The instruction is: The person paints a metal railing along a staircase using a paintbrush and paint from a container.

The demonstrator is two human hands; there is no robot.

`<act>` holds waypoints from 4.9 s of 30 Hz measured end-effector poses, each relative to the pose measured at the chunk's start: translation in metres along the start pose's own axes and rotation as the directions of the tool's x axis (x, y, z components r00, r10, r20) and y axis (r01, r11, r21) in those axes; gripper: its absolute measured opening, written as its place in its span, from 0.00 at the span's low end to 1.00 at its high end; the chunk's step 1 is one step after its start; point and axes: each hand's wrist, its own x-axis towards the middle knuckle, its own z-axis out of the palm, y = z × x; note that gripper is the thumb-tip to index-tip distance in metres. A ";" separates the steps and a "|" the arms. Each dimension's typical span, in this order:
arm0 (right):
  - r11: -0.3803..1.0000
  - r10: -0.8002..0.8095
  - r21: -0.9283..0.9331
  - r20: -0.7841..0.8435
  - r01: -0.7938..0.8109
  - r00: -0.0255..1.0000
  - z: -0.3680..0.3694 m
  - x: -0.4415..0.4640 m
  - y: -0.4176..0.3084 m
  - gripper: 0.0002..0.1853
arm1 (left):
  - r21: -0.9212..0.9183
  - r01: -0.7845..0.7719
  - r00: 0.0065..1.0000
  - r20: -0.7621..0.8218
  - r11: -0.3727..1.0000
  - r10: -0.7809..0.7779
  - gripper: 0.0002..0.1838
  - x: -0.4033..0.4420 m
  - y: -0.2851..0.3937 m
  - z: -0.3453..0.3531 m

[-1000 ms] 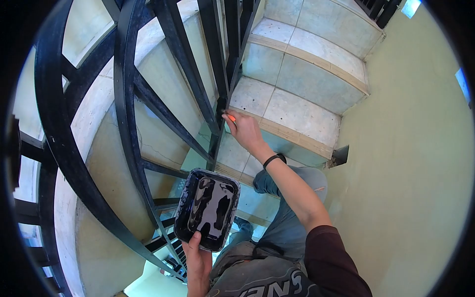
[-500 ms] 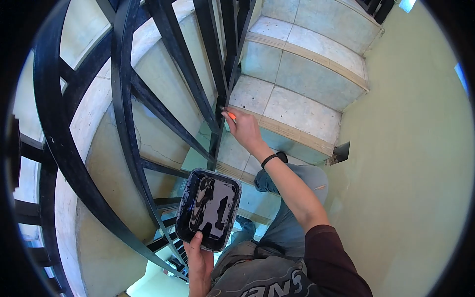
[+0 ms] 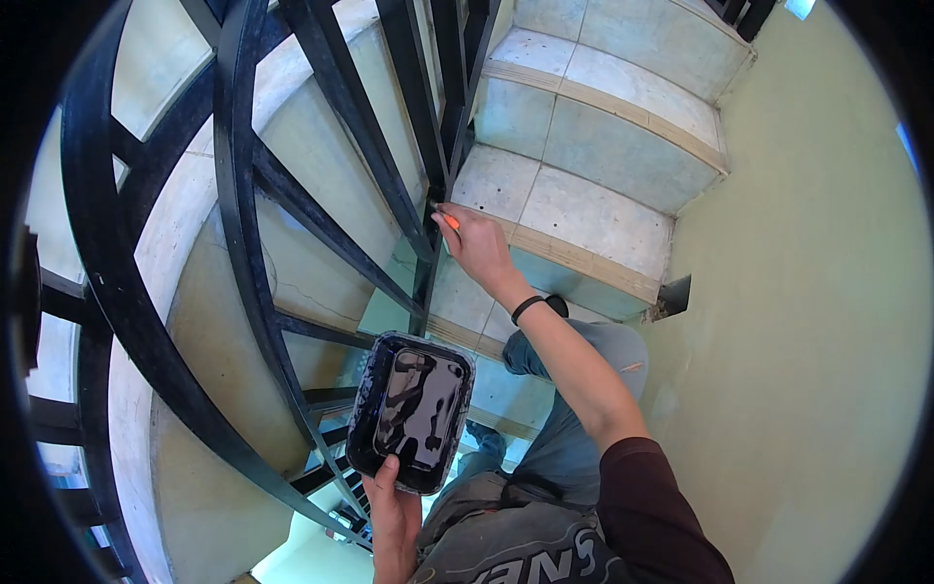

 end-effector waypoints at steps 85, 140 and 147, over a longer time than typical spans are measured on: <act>0.926 -0.216 -0.271 0.186 0.261 0.959 -0.028 -0.021 -0.002 0.15 | 0.068 0.057 0.998 0.014 0.996 -0.058 0.40 -0.001 0.002 0.001; 0.970 0.167 0.049 0.575 -0.238 0.801 -0.025 0.050 0.041 0.17 | 0.143 0.135 0.985 -0.125 0.980 -0.118 0.43 0.068 -0.016 0.077; 0.973 0.170 0.008 0.654 -0.232 0.737 -0.025 0.041 0.049 0.18 | 0.137 0.138 0.988 -0.083 0.981 -0.128 0.43 0.075 -0.017 0.075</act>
